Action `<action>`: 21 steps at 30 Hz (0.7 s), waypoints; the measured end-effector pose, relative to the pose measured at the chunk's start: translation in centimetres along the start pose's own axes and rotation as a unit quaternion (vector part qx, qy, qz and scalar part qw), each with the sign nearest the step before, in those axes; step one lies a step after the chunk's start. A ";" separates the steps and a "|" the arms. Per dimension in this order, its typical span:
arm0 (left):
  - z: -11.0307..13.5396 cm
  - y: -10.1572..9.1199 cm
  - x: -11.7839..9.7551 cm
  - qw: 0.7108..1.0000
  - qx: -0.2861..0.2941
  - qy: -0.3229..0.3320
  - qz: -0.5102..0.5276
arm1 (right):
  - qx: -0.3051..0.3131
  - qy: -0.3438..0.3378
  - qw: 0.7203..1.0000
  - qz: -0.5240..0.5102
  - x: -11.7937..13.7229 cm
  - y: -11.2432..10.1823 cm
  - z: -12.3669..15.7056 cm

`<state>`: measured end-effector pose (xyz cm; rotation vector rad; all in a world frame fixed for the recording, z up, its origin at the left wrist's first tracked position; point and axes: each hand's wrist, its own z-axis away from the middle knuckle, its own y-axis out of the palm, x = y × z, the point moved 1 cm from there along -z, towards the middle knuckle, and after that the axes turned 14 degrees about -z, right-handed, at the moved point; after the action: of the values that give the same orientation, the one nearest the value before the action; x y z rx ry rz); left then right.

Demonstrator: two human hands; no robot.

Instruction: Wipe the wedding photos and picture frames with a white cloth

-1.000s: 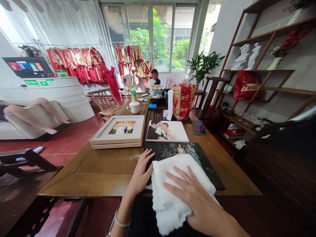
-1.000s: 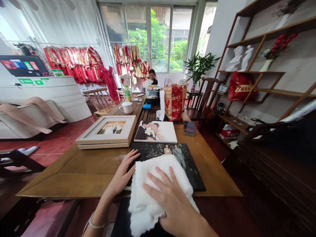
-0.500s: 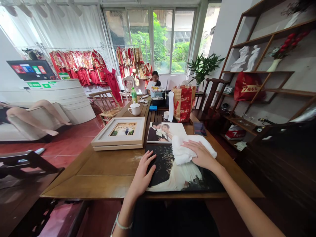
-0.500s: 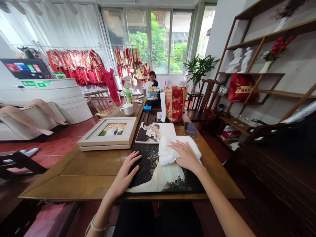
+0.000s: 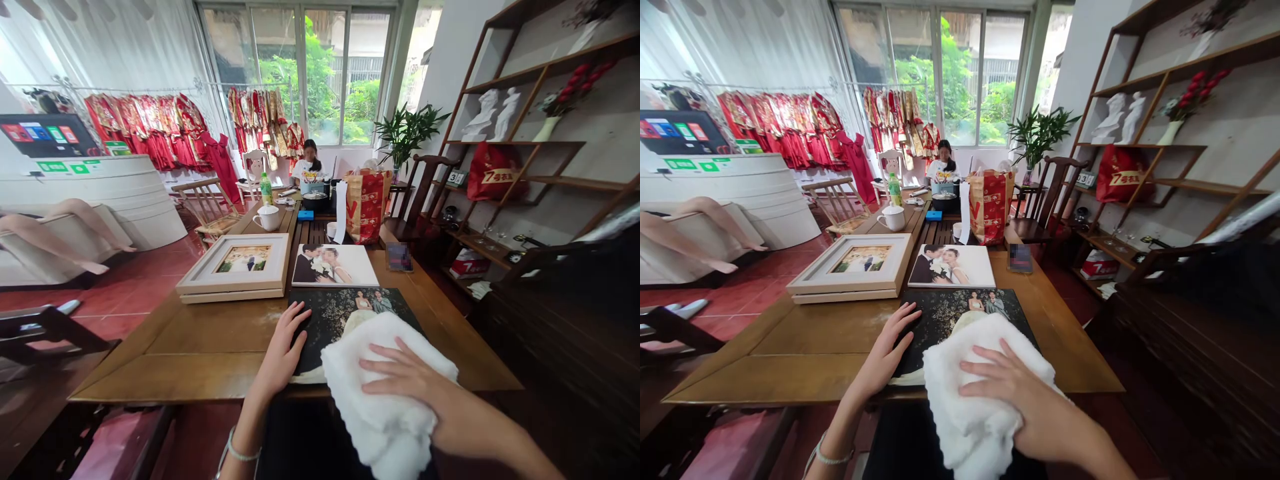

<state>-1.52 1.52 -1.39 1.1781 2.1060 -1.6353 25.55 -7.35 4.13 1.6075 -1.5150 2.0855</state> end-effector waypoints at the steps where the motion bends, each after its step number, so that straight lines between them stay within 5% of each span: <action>1: 0.0 0.0 0.0 1.000 0.000 0.001 0.001 | 0.017 0.006 1.000 -0.008 -0.4 -0.9 -0.3; 6: 0.0 -0.1 0.0 1.000 -0.001 0.005 0.010 | 0.016 0.029 0.999 0.006 -4.1 -5.2 -3.1; 12: 0.0 -0.1 0.1 1.000 0.000 0.004 0.009 | -0.109 0.050 0.991 0.054 -8.6 -7.6 -6.4; 17: 0.0 0.0 0.2 1.000 -0.004 0.003 0.005 | -0.177 0.076 0.978 0.076 -9.8 -6.7 -5.6; 21: 0.0 0.0 0.0 1.000 -0.003 -0.002 0.007 | -0.178 0.080 0.975 0.110 -7.7 -4.0 -2.2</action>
<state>-1.51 1.53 -1.42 1.1839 2.0950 -1.6231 29.83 -0.23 0.77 1.1652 -1.9465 1.8441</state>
